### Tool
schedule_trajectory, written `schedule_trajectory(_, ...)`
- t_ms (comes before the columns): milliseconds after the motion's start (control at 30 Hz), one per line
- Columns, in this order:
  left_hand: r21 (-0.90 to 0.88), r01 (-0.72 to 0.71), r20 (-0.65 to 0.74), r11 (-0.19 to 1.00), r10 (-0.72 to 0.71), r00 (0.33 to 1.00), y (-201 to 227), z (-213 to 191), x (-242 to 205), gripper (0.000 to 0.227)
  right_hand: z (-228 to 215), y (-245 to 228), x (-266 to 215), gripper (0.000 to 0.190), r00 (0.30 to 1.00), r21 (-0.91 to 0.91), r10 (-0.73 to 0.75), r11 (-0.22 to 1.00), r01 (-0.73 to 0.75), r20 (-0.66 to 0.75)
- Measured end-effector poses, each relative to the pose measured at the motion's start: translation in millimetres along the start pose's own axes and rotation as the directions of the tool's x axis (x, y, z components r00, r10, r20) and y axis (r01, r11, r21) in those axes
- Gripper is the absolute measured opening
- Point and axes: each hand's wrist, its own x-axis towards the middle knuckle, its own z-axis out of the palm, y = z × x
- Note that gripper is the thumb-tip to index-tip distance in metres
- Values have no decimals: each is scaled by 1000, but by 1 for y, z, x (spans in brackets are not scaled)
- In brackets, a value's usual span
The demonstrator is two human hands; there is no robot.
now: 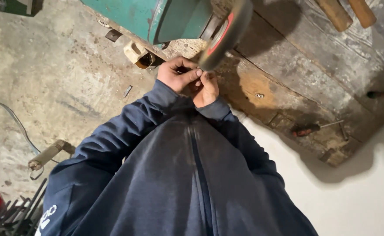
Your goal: The person holds a small metal part against a spinning bench grinder wheel at a workbench, then walks across the workshop, picks up a cylindrical metal component, and uses pliers to grip and work on it.
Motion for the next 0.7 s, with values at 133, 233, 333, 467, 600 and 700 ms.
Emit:
schedule_trajectory(133,82,22,-9,996,-22,1000,8,-1,4,20,-2,0,3,23,999,-16,37,999,-38,-38)
schedule_trajectory(233,261,-20,-41,965,32,999,13,0,4,20,-5,-2,5,36,991,-7,124,992,-124,-44)
schedule_trajectory(333,271,31,-38,962,-22,999,11,2,8,22,-19,1,7,34,996,-17,78,997,-77,38)
schedule_trajectory(467,239,28,-33,971,-20,999,14,2,8,21,-7,0,6,33,999,-45,50,998,-51,-6)
schedule_trajectory(600,273,-5,-38,962,16,999,11,5,6,21,-19,-1,2,27,995,1,79,997,-79,-57)
schedule_trajectory(700,152,27,9,988,-29,1000,19,2,0,19,-43,2,3,21,998,21,67,998,-67,0)
